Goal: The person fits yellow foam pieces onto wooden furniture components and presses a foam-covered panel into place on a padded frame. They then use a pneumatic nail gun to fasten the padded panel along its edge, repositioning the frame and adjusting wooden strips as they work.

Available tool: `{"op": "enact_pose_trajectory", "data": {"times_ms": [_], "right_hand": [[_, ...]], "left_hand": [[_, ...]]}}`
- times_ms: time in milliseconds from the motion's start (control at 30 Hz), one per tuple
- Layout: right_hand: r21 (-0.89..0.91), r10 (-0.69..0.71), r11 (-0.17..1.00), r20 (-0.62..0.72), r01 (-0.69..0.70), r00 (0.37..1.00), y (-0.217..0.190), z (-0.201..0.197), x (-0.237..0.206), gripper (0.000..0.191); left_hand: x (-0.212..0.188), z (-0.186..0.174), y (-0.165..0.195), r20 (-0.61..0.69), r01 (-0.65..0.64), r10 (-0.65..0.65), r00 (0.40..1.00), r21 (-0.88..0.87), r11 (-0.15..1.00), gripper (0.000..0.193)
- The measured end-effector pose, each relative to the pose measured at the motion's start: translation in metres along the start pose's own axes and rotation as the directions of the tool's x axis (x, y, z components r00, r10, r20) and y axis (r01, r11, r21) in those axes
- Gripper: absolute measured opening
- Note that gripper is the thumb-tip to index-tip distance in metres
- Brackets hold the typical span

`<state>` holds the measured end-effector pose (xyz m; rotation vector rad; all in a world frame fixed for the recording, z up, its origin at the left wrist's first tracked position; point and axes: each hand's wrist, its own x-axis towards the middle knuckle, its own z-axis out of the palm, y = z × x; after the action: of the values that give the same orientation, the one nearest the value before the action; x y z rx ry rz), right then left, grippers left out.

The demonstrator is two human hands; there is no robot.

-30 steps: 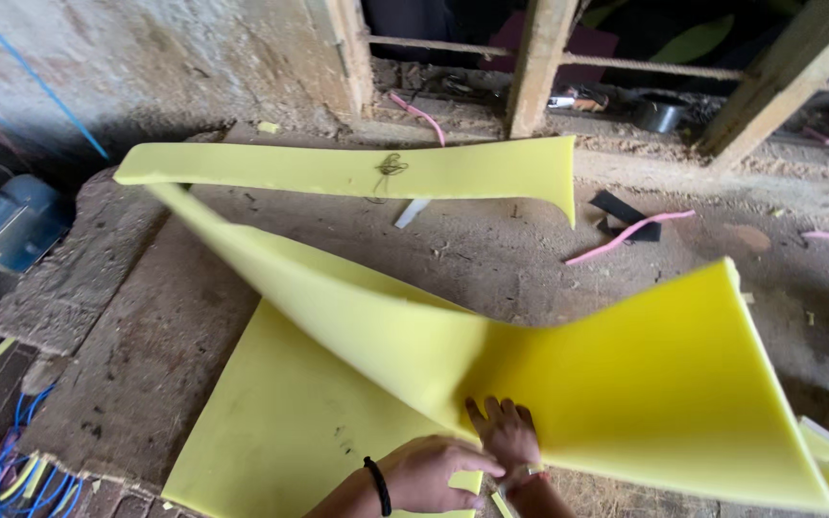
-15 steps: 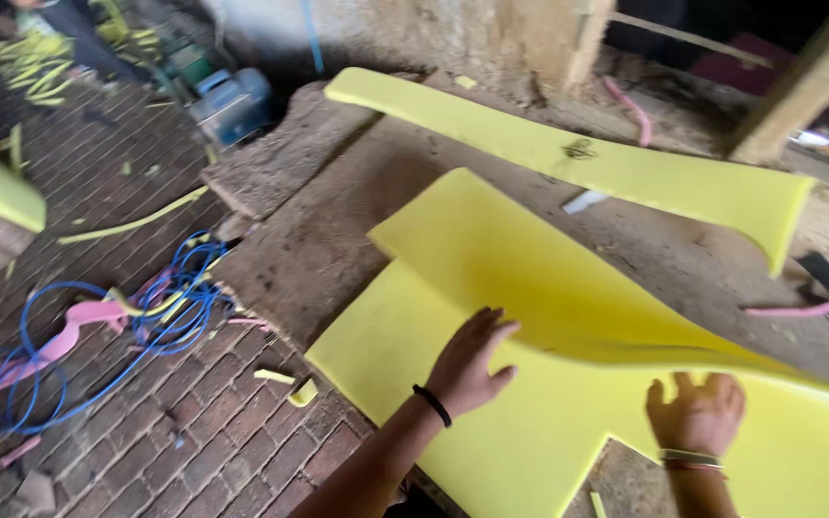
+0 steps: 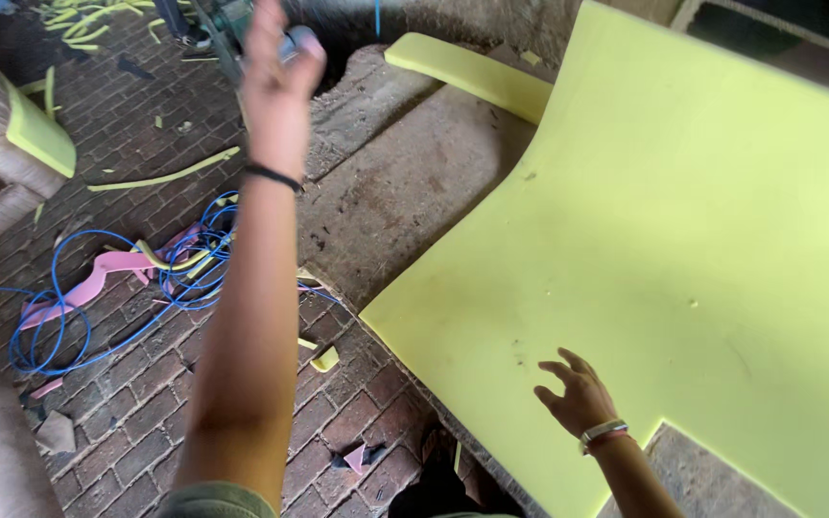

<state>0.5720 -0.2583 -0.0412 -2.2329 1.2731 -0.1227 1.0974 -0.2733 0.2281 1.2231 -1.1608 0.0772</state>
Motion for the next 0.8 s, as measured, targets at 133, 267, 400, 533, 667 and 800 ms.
{"op": "enact_pose_trajectory", "data": {"times_ms": [133,267,400,533,667,800], "right_hand": [[-0.078,0.134,0.989,0.103,-0.126,0.986,-0.012,0.026,-0.028,0.07],[-0.121,0.047,0.991,-0.028,-0.05,0.998,-0.002,0.056,-0.067,0.078],[-0.055,0.109,0.991,-0.145,-0.118,0.983,0.013,0.081,-0.092,0.067],[-0.047,0.152,0.986,-0.176,-0.163,0.972,0.017,0.093,-0.117,0.069],[-0.083,0.144,0.984,-0.129,-0.155,0.981,0.025,0.096,-0.125,0.072],[-0.11,0.132,0.984,-0.049,-0.136,0.99,0.038,0.1,-0.116,0.074]], "left_hand": [[-0.177,0.093,-0.008,0.386,0.341,-0.381,0.84,0.17,0.925,0.069],[-0.355,0.145,0.044,0.743,0.462,-0.655,0.139,0.536,0.706,0.098],[-0.433,0.142,0.076,0.799,-0.047,-0.601,-0.034,0.599,0.799,0.101],[-0.445,0.132,0.076,0.82,-0.16,-0.572,-0.037,0.56,0.813,0.099],[-0.444,0.13,0.065,0.842,-0.186,-0.536,-0.062,0.517,0.835,0.098],[-0.451,0.12,0.067,0.822,-0.197,-0.569,-0.005,0.557,0.807,0.102]]}}
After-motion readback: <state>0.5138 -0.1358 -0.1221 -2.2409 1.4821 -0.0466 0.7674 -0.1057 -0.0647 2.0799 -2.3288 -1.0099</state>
